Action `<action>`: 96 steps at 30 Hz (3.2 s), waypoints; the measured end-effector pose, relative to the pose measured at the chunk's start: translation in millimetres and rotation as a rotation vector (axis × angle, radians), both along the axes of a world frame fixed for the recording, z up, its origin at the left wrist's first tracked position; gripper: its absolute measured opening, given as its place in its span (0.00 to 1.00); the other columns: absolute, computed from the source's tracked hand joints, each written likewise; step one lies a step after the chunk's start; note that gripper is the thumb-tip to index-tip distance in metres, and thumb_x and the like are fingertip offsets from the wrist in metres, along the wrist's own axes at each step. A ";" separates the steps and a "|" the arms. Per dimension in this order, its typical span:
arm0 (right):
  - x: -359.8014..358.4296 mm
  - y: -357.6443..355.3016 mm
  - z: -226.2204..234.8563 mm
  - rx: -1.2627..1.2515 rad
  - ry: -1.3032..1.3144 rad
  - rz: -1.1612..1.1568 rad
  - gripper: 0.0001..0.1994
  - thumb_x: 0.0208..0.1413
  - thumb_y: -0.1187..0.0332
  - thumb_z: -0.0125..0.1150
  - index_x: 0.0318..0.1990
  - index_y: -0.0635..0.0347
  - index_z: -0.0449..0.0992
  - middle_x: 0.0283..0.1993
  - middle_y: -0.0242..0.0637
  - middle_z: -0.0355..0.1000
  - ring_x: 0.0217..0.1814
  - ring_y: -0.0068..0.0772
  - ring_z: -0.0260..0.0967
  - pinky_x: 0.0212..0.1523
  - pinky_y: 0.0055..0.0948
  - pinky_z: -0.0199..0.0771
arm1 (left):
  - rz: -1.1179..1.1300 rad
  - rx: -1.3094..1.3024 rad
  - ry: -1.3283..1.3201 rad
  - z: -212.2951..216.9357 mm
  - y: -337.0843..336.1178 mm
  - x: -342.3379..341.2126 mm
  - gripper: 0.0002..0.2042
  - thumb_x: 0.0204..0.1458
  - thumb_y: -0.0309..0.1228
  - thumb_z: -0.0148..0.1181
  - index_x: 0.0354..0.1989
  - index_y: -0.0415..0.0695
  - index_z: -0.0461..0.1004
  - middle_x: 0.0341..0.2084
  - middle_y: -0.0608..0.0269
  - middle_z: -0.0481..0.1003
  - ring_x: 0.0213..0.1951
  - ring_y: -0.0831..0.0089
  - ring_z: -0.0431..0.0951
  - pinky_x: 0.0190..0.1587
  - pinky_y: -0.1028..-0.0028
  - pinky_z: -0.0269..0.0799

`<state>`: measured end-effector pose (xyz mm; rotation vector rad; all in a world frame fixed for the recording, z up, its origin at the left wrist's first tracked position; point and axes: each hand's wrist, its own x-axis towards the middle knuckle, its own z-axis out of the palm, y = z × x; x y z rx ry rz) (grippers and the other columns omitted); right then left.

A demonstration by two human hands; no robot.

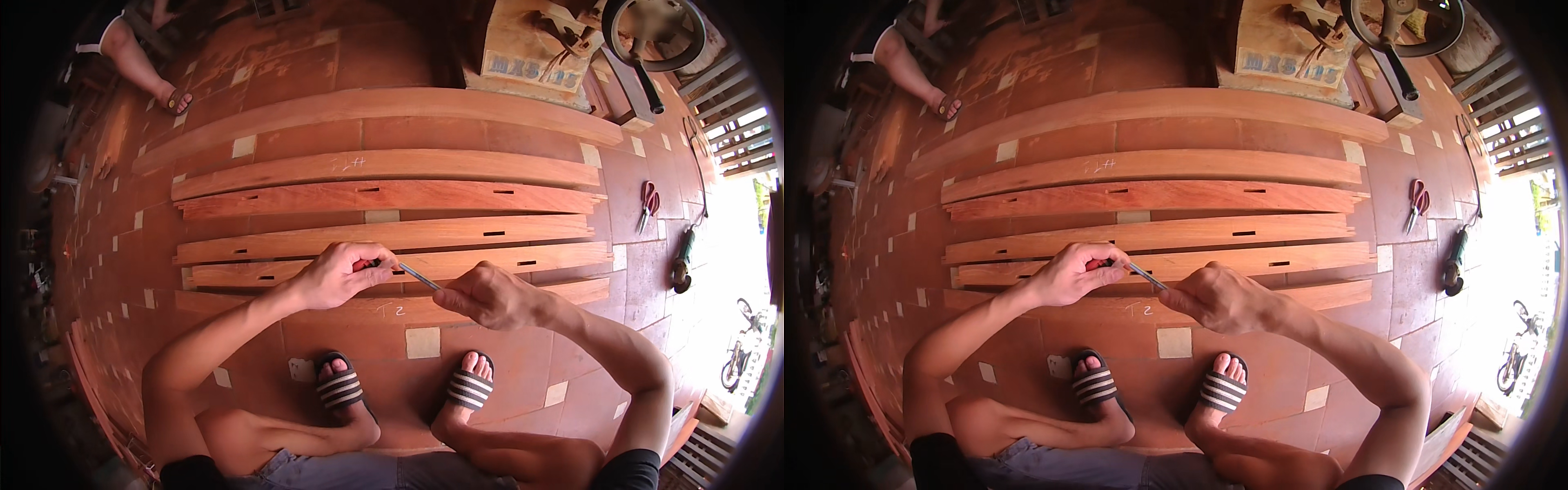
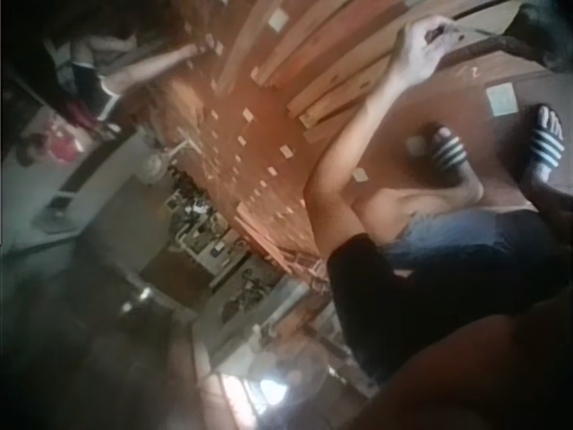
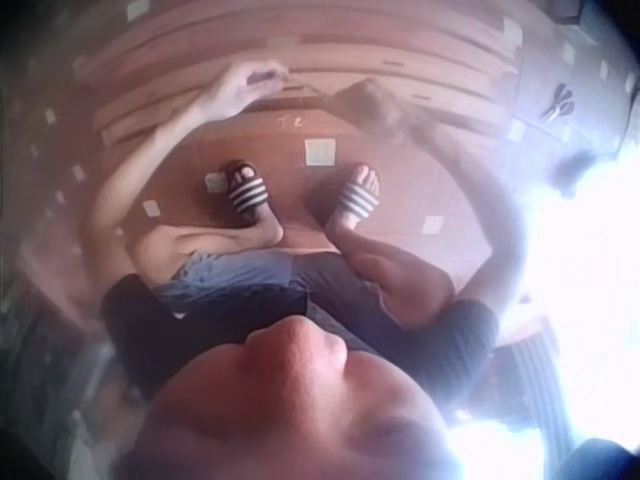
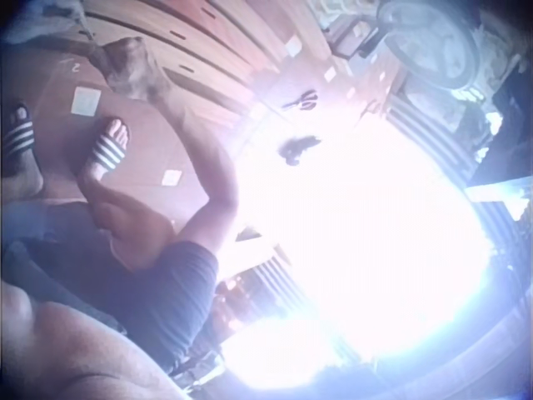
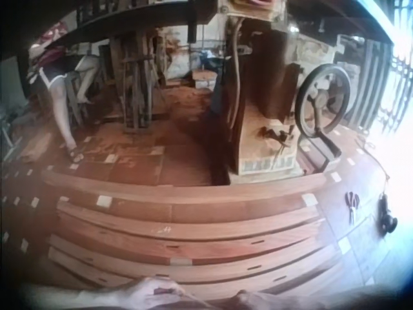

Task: The person measures and marks several wooden planks laid out on the floor using a tape measure and a pen. They repeatedly measure lengths and make marks on the wood, then move to a different stack of planks to continue the process.

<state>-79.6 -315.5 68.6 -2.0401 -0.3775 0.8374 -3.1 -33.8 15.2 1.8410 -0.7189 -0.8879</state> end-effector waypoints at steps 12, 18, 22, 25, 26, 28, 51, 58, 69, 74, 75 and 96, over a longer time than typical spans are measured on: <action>-2.1 9.2 -19.2 0.096 0.066 0.259 0.23 0.71 0.57 0.52 0.27 0.67 0.76 0.23 0.56 0.70 0.26 0.54 0.65 0.32 0.46 0.66 | -0.255 0.065 -0.679 10.0 4.0 -24.8 0.10 0.47 0.26 0.70 0.39 0.49 0.84 0.32 0.67 0.75 0.38 0.65 0.74 0.41 0.67 0.75; -35.2 17.3 -54.7 0.118 0.236 0.238 0.25 0.69 0.53 0.55 0.25 0.67 0.77 0.20 0.53 0.68 0.23 0.47 0.62 0.32 0.43 0.68 | -0.336 0.102 -0.619 -10.3 12.0 -58.2 0.11 0.46 0.30 0.73 0.40 0.50 0.84 0.30 0.68 0.74 0.39 0.67 0.73 0.41 0.68 0.75; -48.9 22.6 -62.1 0.109 0.201 0.322 0.26 0.70 0.52 0.52 0.26 0.66 0.78 0.21 0.51 0.71 0.24 0.47 0.67 0.31 0.43 0.69 | -0.314 -0.036 -0.707 -32.7 15.2 -75.4 0.18 0.53 0.47 0.71 0.52 0.63 0.85 0.34 0.65 0.81 0.31 0.70 0.73 0.30 0.64 0.73; -72.5 28.2 -72.5 0.131 0.236 0.283 0.25 0.69 0.52 0.52 0.27 0.65 0.79 0.23 0.50 0.73 0.26 0.49 0.70 0.31 0.45 0.70 | -0.351 0.021 -0.564 -31.9 19.9 -83.1 0.15 0.52 0.42 0.70 0.49 0.58 0.84 0.34 0.65 0.80 0.35 0.68 0.74 0.36 0.65 0.75; -74.8 26.2 -75.8 0.115 0.240 0.333 0.24 0.68 0.52 0.53 0.28 0.64 0.80 0.24 0.50 0.74 0.27 0.49 0.71 0.32 0.45 0.71 | -0.366 0.034 -0.517 -28.6 19.1 -84.4 0.14 0.52 0.40 0.70 0.48 0.57 0.83 0.34 0.66 0.79 0.36 0.67 0.75 0.38 0.65 0.76; -65.8 26.0 -69.5 0.080 0.245 0.438 0.23 0.67 0.51 0.55 0.30 0.63 0.81 0.26 0.49 0.76 0.29 0.50 0.74 0.34 0.45 0.73 | -0.392 0.061 -0.428 -20.5 14.5 -85.0 0.13 0.52 0.36 0.70 0.46 0.54 0.83 0.34 0.66 0.78 0.38 0.65 0.76 0.41 0.65 0.77; -46.3 -119.1 -171.6 -0.640 -0.709 -0.108 0.36 0.35 0.73 0.81 0.57 0.57 0.70 0.49 0.44 0.70 0.49 0.53 0.71 0.46 0.48 0.76 | -0.177 0.847 -0.857 -99.1 152.4 -9.3 0.34 0.39 0.37 0.79 0.55 0.39 0.71 0.55 0.52 0.70 0.60 0.57 0.69 0.57 0.46 0.71; -49.1 -115.4 -140.9 -0.587 -0.682 -0.120 0.34 0.37 0.73 0.80 0.55 0.57 0.70 0.47 0.46 0.69 0.51 0.55 0.71 0.45 0.49 0.77 | -0.054 0.739 -0.816 -71.6 155.2 -10.4 0.28 0.32 0.34 0.81 0.43 0.42 0.72 0.43 0.59 0.72 0.50 0.59 0.73 0.49 0.55 0.73; 35.1 -159.1 -111.1 -0.615 -0.774 -0.217 0.29 0.41 0.73 0.78 0.54 0.54 0.73 0.47 0.44 0.73 0.49 0.55 0.75 0.41 0.50 0.79 | 0.078 0.660 -0.870 -29.2 115.1 37.8 0.26 0.33 0.32 0.80 0.41 0.43 0.72 0.35 0.62 0.73 0.44 0.59 0.75 0.44 0.59 0.75; 62.6 -162.5 -124.9 -0.712 -0.765 -0.182 0.26 0.45 0.73 0.75 0.54 0.57 0.73 0.46 0.47 0.73 0.48 0.56 0.75 0.40 0.49 0.79 | 0.058 0.749 -0.793 -38.3 104.5 60.2 0.27 0.35 0.32 0.81 0.42 0.43 0.70 0.38 0.58 0.73 0.47 0.56 0.76 0.45 0.57 0.75; 63.6 -159.9 -125.7 -0.711 -0.775 -0.184 0.26 0.45 0.73 0.75 0.54 0.57 0.73 0.46 0.47 0.73 0.48 0.56 0.75 0.40 0.49 0.79 | 0.071 0.744 -0.759 -39.5 105.2 61.5 0.27 0.35 0.32 0.80 0.43 0.43 0.70 0.39 0.58 0.73 0.46 0.55 0.76 0.45 0.57 0.75; -2.7 5.1 -112.0 0.642 0.372 -0.504 0.13 0.63 0.63 0.67 0.44 0.65 0.78 0.34 0.32 0.76 0.34 0.21 0.74 0.36 0.23 0.77 | 0.049 0.125 -0.217 -45.3 -12.5 -20.9 0.22 0.51 0.26 0.58 0.54 0.41 0.60 0.38 0.55 0.66 0.39 0.65 0.72 0.44 0.66 0.72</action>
